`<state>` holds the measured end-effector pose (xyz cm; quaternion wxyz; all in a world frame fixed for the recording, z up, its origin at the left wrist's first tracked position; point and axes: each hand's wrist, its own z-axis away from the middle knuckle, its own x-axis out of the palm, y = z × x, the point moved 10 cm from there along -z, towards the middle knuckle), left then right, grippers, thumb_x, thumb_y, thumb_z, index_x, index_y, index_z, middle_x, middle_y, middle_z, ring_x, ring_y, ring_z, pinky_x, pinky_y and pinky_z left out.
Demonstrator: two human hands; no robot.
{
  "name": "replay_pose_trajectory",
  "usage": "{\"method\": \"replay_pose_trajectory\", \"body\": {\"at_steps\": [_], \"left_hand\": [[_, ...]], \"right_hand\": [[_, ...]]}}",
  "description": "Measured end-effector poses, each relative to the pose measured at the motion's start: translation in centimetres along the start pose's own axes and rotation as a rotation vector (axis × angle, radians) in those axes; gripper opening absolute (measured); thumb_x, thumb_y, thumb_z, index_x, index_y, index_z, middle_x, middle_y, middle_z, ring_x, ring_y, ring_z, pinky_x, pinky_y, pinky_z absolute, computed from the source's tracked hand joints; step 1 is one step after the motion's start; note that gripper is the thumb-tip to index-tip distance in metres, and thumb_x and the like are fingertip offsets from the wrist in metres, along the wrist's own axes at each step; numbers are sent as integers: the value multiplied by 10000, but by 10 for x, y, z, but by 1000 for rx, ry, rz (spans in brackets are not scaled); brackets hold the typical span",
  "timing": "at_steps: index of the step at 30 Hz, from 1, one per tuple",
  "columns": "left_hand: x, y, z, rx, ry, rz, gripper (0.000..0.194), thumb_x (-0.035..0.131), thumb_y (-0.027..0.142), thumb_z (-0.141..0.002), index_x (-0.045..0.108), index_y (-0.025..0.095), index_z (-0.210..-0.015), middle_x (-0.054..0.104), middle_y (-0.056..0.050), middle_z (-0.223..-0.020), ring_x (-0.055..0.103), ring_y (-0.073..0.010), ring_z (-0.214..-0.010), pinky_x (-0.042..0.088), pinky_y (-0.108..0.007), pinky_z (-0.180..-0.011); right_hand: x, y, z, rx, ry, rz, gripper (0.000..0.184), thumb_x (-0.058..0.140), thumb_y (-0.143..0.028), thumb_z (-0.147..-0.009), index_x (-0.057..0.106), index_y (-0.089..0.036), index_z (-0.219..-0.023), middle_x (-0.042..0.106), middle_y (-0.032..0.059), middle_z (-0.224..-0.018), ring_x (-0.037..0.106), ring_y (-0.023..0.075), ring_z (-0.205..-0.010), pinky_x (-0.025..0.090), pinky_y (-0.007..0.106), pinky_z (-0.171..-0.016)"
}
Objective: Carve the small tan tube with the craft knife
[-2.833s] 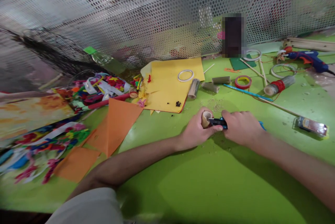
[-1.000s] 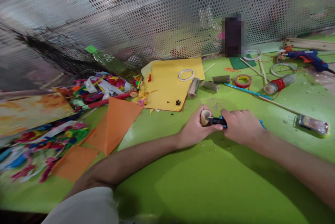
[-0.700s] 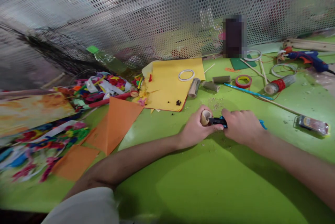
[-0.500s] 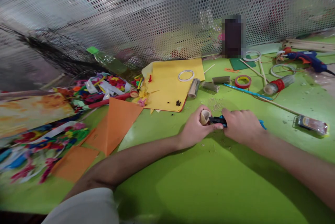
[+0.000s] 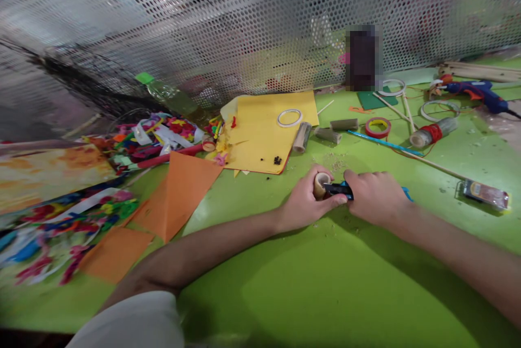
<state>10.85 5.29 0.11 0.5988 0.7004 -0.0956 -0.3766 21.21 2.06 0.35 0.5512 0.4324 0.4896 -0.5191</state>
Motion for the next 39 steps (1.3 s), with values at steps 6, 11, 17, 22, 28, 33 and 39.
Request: {"method": "replay_pose_trajectory", "body": {"at_steps": [6, 11, 17, 22, 28, 33, 39], "left_hand": [[1, -3, 0, 2, -19, -19, 489, 760, 530, -734, 467, 206, -952, 458, 65, -692, 402, -92, -601, 318, -227, -541], [0, -6, 1, -32, -23, -49, 494, 775, 533, -712, 460, 211, -915, 437, 79, -638, 400, -95, -575, 302, -225, -523], [-4, -3, 1, -49, 23, -60, 503, 793, 539, -686, 464, 208, -872, 453, 75, -632, 398, -94, -578, 302, -226, -533], [-5, -3, -1, -37, 43, -17, 454, 740, 548, -747, 463, 202, -848, 432, 72, -632, 366, -85, -566, 269, -223, -508], [-5, -5, -4, -18, 38, 72, 460, 763, 522, -733, 462, 199, -862, 440, 67, -666, 363, -79, -587, 293, -214, -520], [-2, -3, -2, 3, 13, 131, 487, 776, 498, -731, 463, 201, -957, 456, 62, -709, 388, -84, -620, 334, -223, -561], [-3, -1, -2, 33, 36, 108, 522, 775, 509, -729, 476, 199, -1024, 482, 35, -804, 408, -96, -681, 373, -244, -632]], "right_hand": [[0, -1, 1, 0, -3, -7, 229, 476, -278, -812, 607, -203, -984, 704, 86, -761, 578, 199, -575, 180, 319, -522], [0, -2, 1, -15, 9, -3, 207, 485, -287, -821, 595, -202, -974, 691, 79, -735, 563, 189, -553, 163, 321, -515], [0, -2, 0, -20, 22, 0, 198, 476, -292, -829, 589, -200, -963, 688, 80, -732, 572, 186, -559, 154, 323, -507], [-4, 5, 0, 78, -22, -16, 206, 447, -274, -838, 588, -198, -966, 706, 100, -769, 609, 209, -595, 178, 312, -498], [-7, 4, 1, 88, -27, -21, 223, 430, -286, -850, 587, -196, -979, 714, 116, -791, 634, 237, -638, 183, 315, -513], [-6, 2, 2, 58, -11, -11, 227, 447, -271, -832, 593, -199, -990, 719, 105, -804, 626, 224, -632, 188, 317, -519], [-6, -1, 2, 23, 18, -15, 231, 447, -262, -817, 599, -201, -980, 713, 92, -786, 605, 213, -605, 183, 319, -521]]}}
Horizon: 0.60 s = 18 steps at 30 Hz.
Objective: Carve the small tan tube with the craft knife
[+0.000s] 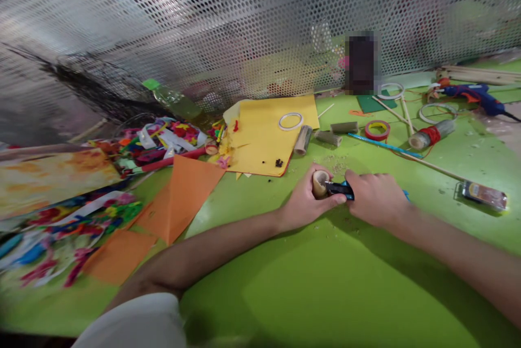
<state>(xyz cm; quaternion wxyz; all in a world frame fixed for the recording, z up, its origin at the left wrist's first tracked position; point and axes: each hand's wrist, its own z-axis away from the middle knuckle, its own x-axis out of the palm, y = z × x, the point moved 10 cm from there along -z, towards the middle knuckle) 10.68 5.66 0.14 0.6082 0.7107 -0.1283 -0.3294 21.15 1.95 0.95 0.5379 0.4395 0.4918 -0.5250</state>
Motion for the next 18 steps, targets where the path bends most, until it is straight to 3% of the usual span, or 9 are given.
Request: {"method": "replay_pose_trajectory", "body": {"at_steps": [8, 14, 18], "left_hand": [[4, 8, -2, 73, -44, 29, 422, 747, 454, -771, 535, 184, -1018, 571, -16, -915, 525, -139, -828, 434, -282, -764], [3, 3, 2, -7, -38, -7, 589, 748, 455, -766, 406, 202, -1173, 522, 3, -902, 463, -109, -733, 414, -261, -682], [4, 7, 1, 42, -55, -19, 539, 726, 467, -785, 408, 209, -1135, 498, 10, -882, 445, -107, -722, 403, -261, -666]], "right_hand": [[1, 1, 0, 16, -20, -2, 235, 457, -277, -828, 602, -207, -1000, 713, 87, -798, 589, 201, -599, 187, 318, -522], [2, -1, 1, 2, -23, 11, 232, 468, -283, -825, 602, -208, -1000, 717, 85, -809, 596, 202, -613, 188, 319, -530], [3, 0, 1, 6, -12, 19, 236, 469, -290, -819, 604, -210, -995, 718, 82, -808, 597, 205, -610, 190, 321, -526]]}}
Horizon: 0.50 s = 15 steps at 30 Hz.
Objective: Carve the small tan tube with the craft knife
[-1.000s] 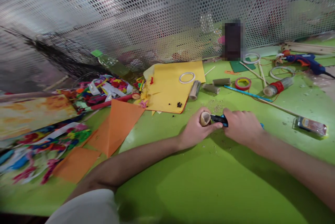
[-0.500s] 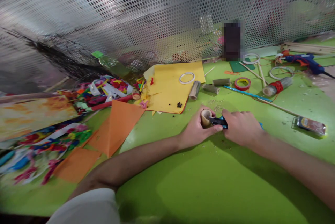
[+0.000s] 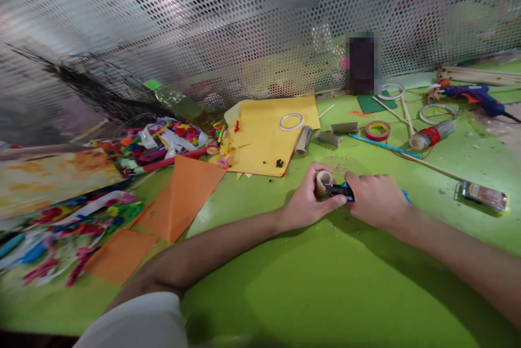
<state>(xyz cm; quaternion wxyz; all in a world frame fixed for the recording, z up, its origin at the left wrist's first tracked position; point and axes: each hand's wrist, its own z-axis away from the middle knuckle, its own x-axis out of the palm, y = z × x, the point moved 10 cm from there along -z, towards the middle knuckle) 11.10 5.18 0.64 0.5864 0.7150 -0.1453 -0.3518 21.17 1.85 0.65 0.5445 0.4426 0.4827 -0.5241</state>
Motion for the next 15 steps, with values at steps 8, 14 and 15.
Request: {"method": "replay_pose_trajectory", "body": {"at_steps": [8, 14, 15], "left_hand": [[6, 1, -1, 20, -58, 33, 520, 693, 442, -824, 430, 210, -1209, 496, 12, -852, 473, -118, -743, 401, -260, -683], [6, -8, -1, -40, -55, 39, 502, 695, 505, -809, 441, 206, -1122, 411, 51, -772, 354, -85, -632, 323, -237, -586], [5, -8, -1, -35, -48, 28, 486, 698, 510, -805, 441, 203, -1081, 396, 55, -763, 339, -83, -628, 315, -236, -580]], "right_hand": [[0, 0, 0, 0, 16, -2, 250, 461, -279, -818, 611, -201, -1003, 722, 98, -809, 611, 224, -612, 192, 328, -519], [-1, 0, 1, 10, 18, 7, 239, 458, -273, -826, 603, -207, -1004, 732, 89, -821, 621, 215, -619, 168, 322, -522], [-1, 0, 1, 10, 19, 8, 236, 457, -272, -827, 601, -207, -1002, 732, 89, -818, 624, 217, -621, 165, 322, -522]]}}
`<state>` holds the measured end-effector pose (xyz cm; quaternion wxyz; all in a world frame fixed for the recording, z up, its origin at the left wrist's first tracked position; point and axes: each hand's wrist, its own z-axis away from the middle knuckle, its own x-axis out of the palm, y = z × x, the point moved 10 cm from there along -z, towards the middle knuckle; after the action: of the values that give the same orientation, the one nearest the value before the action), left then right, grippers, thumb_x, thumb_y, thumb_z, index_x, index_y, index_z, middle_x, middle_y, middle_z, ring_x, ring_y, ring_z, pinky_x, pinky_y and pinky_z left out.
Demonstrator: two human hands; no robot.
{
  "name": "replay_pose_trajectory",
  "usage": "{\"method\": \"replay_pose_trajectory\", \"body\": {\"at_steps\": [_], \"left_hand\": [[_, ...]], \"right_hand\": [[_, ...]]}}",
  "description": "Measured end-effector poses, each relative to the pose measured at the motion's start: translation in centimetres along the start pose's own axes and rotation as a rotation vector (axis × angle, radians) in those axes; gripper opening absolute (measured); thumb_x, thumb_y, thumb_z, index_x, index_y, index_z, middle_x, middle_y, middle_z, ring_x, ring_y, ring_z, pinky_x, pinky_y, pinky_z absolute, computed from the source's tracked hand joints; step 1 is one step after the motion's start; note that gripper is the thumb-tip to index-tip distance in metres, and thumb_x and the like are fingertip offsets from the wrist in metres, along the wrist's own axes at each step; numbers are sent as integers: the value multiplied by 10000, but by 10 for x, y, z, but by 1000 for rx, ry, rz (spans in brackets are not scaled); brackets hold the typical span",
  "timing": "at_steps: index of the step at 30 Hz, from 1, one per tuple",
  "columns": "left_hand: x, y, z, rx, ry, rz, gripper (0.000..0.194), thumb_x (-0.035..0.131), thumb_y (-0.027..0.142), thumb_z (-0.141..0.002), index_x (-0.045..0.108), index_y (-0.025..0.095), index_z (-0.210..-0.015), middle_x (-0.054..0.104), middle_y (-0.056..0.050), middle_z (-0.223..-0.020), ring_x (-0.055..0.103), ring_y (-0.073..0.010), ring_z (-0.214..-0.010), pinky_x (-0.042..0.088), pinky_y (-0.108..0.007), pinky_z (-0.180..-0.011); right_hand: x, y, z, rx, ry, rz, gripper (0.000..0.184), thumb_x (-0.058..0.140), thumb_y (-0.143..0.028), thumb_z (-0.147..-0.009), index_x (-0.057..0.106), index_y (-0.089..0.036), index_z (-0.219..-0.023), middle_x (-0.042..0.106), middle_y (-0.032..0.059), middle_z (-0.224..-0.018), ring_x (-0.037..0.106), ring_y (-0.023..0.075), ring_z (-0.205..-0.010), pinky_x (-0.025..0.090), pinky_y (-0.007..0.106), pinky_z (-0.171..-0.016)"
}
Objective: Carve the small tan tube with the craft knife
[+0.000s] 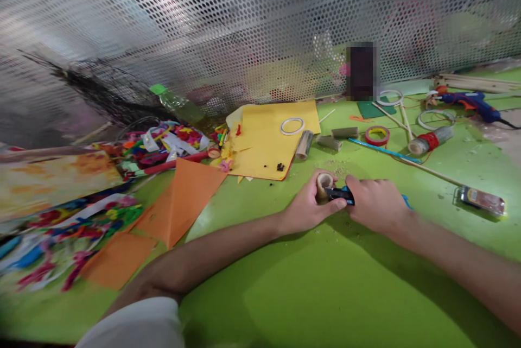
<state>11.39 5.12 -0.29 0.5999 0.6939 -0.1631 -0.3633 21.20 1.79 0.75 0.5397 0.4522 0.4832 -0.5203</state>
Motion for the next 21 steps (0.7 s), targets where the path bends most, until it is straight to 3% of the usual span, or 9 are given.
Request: {"method": "replay_pose_trajectory", "body": {"at_steps": [9, 15, 21], "left_hand": [[0, -7, -2, -25, 9, -49, 494, 720, 518, -786, 438, 196, -1032, 317, 92, -659, 300, -81, -587, 275, -228, -565], [-3, -6, -1, -21, 35, -69, 525, 731, 550, -765, 451, 190, -1025, 402, 75, -695, 356, -92, -619, 306, -240, -590], [-7, 0, 0, -26, 77, -53, 437, 681, 542, -810, 454, 193, -943, 424, 60, -707, 393, -98, -635, 319, -241, -576]], "right_hand": [[0, 1, 0, 16, -4, 3, 236, 451, -255, -814, 600, -197, -987, 722, 97, -791, 624, 222, -614, 160, 323, -516], [-2, 0, 0, 15, -5, -23, 223, 449, -264, -819, 604, -195, -965, 711, 102, -772, 616, 229, -601, 170, 324, -510], [-6, 10, -2, 86, -3, -59, 185, 448, -309, -854, 581, -202, -925, 690, 90, -725, 616, 216, -599, 187, 307, -493]]}}
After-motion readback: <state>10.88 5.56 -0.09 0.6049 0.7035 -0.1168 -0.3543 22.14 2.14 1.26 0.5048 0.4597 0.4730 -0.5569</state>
